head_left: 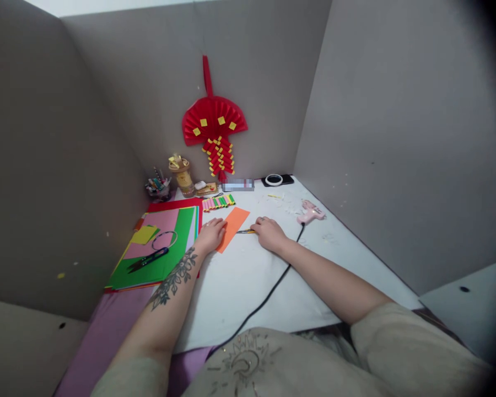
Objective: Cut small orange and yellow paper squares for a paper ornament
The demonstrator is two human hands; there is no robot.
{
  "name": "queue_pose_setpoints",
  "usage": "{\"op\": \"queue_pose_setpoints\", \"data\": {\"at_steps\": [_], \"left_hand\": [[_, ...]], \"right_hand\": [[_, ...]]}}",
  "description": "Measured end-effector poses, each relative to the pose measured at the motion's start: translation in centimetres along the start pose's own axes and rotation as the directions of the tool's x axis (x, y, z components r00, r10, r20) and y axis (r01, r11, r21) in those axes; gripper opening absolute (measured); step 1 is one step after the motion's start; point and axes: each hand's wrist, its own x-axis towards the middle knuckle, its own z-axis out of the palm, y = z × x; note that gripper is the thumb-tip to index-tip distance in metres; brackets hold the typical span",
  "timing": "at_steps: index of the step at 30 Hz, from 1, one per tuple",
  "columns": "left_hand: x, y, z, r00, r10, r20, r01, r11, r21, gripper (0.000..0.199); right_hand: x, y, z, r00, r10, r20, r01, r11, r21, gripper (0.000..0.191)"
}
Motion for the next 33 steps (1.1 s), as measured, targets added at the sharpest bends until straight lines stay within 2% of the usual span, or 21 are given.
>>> {"op": "queue_pose_setpoints", "data": {"at_steps": [33], "left_hand": [[-0.01,0.01,-0.07,1.000,0.006,-0.001,-0.006,1.000,-0.008,0.041]], "right_hand": [[-0.15,-0.07,-0.19,0.999,0.029,0.023,-0.028,1.000,-0.014,0.036]]}}
